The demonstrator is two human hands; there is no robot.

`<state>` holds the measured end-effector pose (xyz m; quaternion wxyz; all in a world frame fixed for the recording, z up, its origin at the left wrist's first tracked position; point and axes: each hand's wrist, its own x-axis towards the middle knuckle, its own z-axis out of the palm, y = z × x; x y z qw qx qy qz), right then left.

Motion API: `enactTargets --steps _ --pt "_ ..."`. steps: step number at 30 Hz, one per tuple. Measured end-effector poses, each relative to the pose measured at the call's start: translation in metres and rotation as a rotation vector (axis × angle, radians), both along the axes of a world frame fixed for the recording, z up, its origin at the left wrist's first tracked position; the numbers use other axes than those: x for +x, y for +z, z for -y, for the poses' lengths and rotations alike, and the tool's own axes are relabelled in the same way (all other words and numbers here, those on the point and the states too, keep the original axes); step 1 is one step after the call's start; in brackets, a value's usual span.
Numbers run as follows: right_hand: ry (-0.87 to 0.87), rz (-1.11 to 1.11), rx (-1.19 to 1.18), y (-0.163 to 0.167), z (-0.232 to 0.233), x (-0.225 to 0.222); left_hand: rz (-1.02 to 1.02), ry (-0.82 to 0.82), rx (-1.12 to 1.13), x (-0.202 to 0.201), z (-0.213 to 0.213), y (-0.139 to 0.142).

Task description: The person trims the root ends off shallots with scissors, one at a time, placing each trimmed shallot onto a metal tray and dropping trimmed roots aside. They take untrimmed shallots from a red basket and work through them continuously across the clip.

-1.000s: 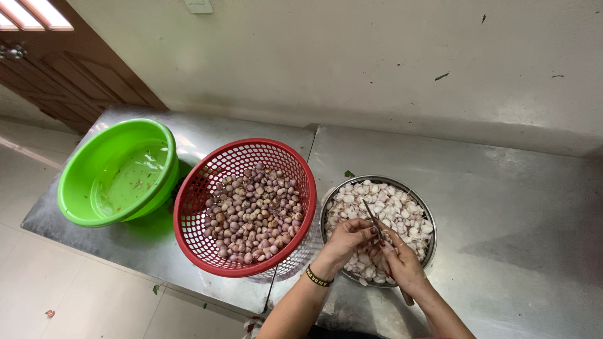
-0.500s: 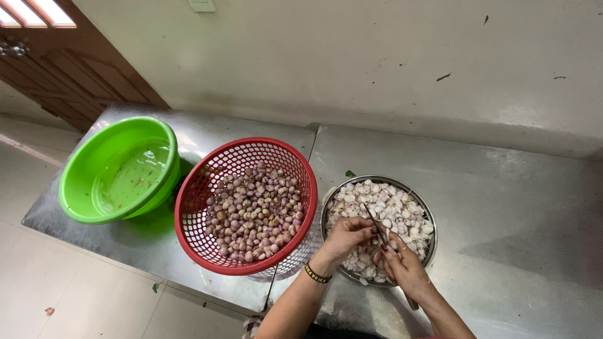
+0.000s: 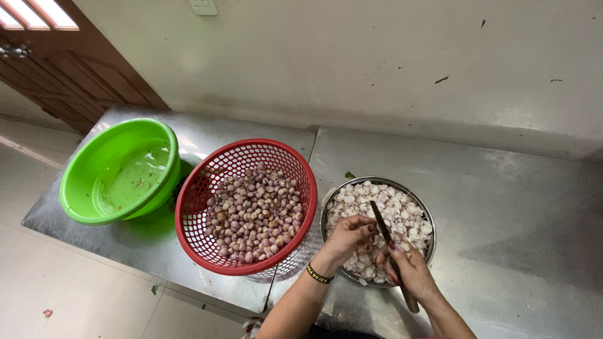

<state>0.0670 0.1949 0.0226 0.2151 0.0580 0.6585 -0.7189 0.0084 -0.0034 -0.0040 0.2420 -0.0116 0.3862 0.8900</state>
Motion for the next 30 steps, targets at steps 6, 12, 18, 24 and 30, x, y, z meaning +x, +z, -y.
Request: enactTargets --steps 6,12,18,24,30 --pt "0.043 0.012 -0.137 -0.004 -0.002 0.000 -0.013 0.019 0.013 0.003 -0.004 -0.003" --pt "0.076 -0.099 0.014 0.006 -0.003 0.005 -0.179 0.067 -0.119 -0.001 0.007 -0.005" --pt "0.086 -0.020 -0.066 0.013 -0.003 0.004 -0.303 -0.005 -0.322 0.004 0.009 0.000" --pt "0.077 -0.018 -0.080 -0.003 -0.005 0.004 -0.271 0.087 -0.353 0.008 0.003 0.006" --pt "0.047 -0.231 0.458 -0.017 0.004 0.008 -0.102 0.163 -0.266 0.009 -0.002 0.007"
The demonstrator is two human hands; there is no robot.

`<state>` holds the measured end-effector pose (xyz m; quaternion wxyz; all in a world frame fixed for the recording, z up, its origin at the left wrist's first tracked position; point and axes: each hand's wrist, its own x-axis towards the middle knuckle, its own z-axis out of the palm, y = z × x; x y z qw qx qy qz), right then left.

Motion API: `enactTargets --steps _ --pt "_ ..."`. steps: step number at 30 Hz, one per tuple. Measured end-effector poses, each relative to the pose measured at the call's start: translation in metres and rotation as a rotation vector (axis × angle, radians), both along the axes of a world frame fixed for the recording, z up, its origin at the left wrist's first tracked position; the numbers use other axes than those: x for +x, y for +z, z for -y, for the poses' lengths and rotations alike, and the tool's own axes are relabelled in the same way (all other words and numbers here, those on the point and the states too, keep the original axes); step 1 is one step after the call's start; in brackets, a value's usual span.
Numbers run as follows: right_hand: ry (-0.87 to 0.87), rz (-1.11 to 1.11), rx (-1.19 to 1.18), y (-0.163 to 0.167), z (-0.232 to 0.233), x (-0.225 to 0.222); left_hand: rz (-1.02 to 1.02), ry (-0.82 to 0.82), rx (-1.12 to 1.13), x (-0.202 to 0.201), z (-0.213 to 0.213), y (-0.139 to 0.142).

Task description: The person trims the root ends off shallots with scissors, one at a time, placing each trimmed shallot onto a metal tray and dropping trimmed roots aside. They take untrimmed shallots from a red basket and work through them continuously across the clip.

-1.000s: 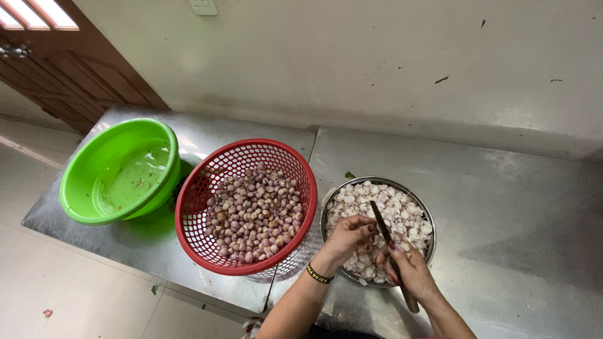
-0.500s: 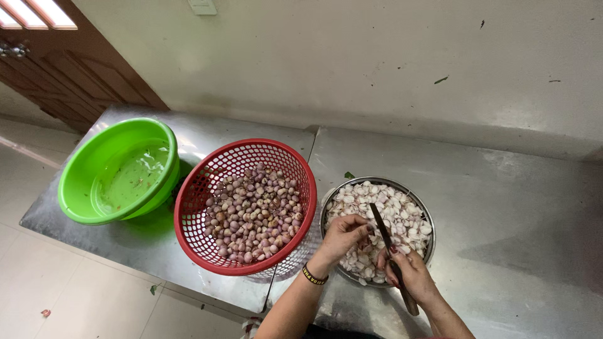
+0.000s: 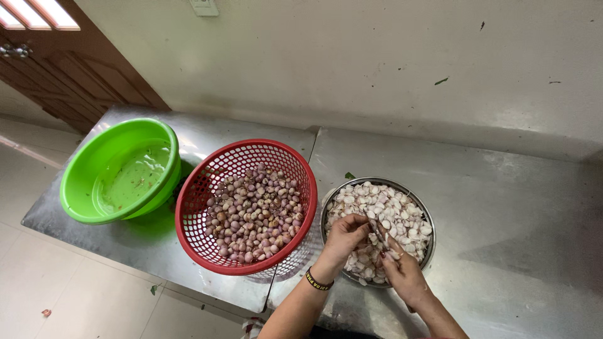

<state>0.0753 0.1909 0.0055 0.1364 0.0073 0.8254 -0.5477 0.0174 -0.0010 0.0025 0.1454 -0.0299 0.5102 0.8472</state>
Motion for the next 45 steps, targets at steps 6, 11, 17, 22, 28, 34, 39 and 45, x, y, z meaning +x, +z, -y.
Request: enactTargets --steps 6,11,17,22,28,34,39,45 --pt "0.079 -0.167 0.134 0.030 0.009 0.007 0.068 -0.039 0.042 0.001 0.003 0.009" --pt "0.092 -0.175 0.287 0.061 0.019 0.004 0.138 -0.094 0.105 0.004 0.005 0.011" --pt "0.047 0.044 0.332 0.064 0.022 -0.004 0.170 -0.200 0.201 0.002 0.008 -0.001" --pt "0.082 -0.040 0.248 0.045 0.017 -0.001 0.205 -0.112 0.262 -0.003 0.003 0.002" --pt "0.114 -0.124 0.269 0.028 0.005 0.003 0.174 -0.119 0.129 -0.003 0.003 0.015" --pt "0.106 -0.120 0.309 0.018 0.002 -0.005 0.149 -0.162 0.076 0.000 -0.003 0.005" --pt "0.032 -0.104 0.269 0.012 -0.002 -0.017 0.100 -0.143 0.100 -0.004 -0.010 0.005" --pt "-0.005 0.065 0.289 0.019 -0.005 -0.028 0.161 -0.152 -0.096 -0.009 -0.013 0.017"
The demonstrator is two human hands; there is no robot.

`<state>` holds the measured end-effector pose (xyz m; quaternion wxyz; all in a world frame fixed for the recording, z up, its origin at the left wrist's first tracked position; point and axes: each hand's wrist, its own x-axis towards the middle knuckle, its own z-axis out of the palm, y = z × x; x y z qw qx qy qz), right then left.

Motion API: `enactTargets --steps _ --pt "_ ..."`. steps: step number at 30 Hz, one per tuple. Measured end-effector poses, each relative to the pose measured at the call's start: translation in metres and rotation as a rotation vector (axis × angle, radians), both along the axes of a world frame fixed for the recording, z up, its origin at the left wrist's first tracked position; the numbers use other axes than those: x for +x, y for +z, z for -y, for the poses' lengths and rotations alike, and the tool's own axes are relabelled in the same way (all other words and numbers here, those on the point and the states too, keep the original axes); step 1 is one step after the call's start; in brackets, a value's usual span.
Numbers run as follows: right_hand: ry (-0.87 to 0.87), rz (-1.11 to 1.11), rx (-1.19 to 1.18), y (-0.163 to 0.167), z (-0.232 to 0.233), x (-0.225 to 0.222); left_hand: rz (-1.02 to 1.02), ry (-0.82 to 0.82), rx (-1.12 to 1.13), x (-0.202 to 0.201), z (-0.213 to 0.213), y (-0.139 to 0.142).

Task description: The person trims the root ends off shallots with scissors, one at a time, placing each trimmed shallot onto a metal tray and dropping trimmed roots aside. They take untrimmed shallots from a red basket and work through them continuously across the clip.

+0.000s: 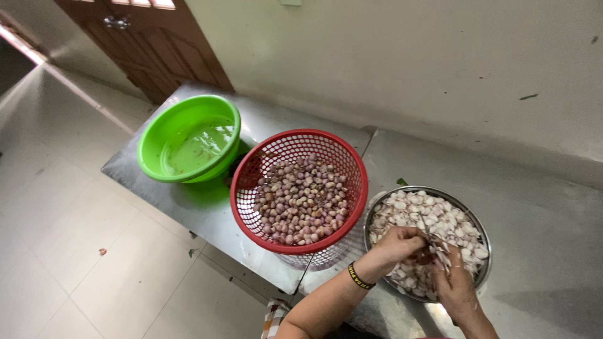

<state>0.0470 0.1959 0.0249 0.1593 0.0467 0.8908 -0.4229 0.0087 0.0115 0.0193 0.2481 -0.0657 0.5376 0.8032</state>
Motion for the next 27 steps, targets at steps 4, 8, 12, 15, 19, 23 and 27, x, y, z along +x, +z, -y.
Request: enactTargets --steps 4,8,12,15,19,23,27 --pt "-0.005 -0.116 -0.105 0.007 0.003 -0.001 -0.068 -0.039 0.016 -0.002 -0.001 0.004" --pt "-0.048 -0.045 -0.249 0.013 0.008 -0.006 -0.248 -0.105 -0.119 -0.006 0.004 0.023" --pt "-0.077 0.186 -0.133 0.018 0.007 -0.022 -0.427 -0.271 -0.826 -0.009 0.034 0.055" --pt "-0.021 0.305 0.021 0.015 0.004 -0.035 -0.540 -0.156 -0.999 -0.022 0.074 0.070" --pt "0.136 0.074 -0.073 0.004 -0.002 -0.043 -0.621 -0.013 -1.532 -0.051 0.149 0.069" --pt "0.228 0.029 -0.073 0.011 -0.004 -0.051 -0.600 -0.313 -1.876 -0.060 0.184 0.059" --pt "0.118 0.275 -0.063 0.028 -0.005 -0.058 -0.572 -0.356 -1.972 -0.059 0.186 0.054"
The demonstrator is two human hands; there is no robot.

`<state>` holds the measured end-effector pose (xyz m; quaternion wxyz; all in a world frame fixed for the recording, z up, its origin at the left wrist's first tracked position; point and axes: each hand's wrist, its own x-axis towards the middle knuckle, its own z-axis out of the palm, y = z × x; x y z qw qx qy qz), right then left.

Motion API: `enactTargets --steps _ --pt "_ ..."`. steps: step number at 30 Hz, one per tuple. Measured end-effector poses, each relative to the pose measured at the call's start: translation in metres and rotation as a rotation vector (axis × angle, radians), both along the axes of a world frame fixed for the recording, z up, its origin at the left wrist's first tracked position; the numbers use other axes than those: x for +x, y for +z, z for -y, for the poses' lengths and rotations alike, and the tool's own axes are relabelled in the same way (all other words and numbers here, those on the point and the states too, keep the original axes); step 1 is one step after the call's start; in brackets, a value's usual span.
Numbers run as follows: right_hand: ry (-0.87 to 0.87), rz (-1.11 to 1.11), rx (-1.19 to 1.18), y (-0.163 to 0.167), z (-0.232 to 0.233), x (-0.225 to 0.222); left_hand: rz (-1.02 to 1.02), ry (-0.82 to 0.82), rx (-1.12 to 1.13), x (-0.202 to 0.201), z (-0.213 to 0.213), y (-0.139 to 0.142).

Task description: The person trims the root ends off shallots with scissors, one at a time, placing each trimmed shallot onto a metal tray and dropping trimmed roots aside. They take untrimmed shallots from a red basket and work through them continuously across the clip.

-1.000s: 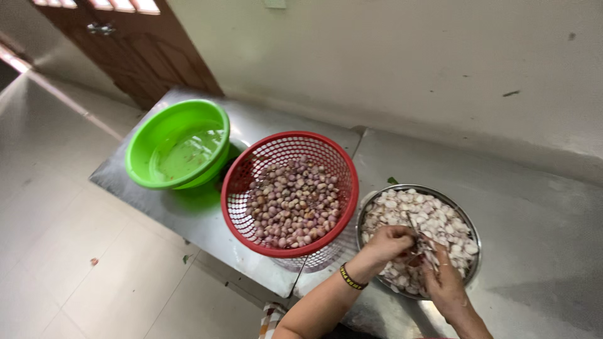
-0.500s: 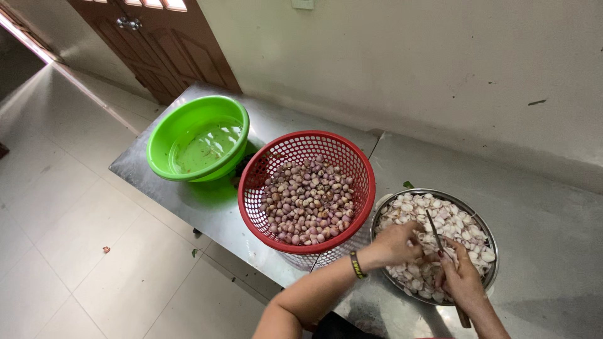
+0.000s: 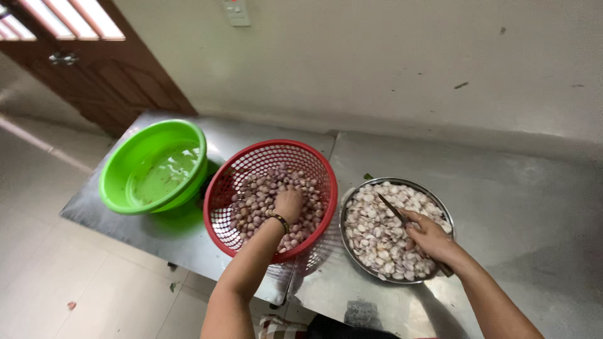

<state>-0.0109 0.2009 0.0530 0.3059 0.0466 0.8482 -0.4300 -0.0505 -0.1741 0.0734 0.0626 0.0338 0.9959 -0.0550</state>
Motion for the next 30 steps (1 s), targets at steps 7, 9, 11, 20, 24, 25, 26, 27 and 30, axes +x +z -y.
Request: enactTargets --steps 7,9,11,20,24,25,26,27,30 --pt "-0.065 -0.020 -0.022 0.015 -0.001 0.010 -0.055 0.032 0.149 0.003 0.008 0.007" --pt "-0.043 -0.024 -0.003 0.015 0.002 0.014 -0.060 0.048 0.225 0.007 0.011 0.006" --pt "-0.019 -0.024 -0.028 0.012 0.008 0.017 0.055 0.027 0.160 0.010 0.011 0.004" --pt "-0.216 -0.039 -0.344 -0.021 0.016 0.039 0.230 0.241 1.096 0.007 0.010 0.025" --pt "-0.270 -0.121 -0.586 -0.028 0.023 0.049 0.486 0.142 1.995 0.016 -0.021 0.015" --pt "-0.318 -0.073 -0.678 -0.029 0.025 0.053 0.491 0.064 2.072 0.023 -0.033 0.009" --pt "-0.366 -0.025 -0.771 -0.028 0.029 0.056 0.495 -0.015 2.147 0.030 -0.047 0.003" --pt "-0.415 0.022 -0.864 -0.028 0.033 0.059 0.498 0.019 2.108 0.034 -0.061 -0.003" --pt "-0.448 -0.171 -0.733 -0.025 0.043 0.064 0.473 0.022 1.986 0.049 -0.108 -0.019"
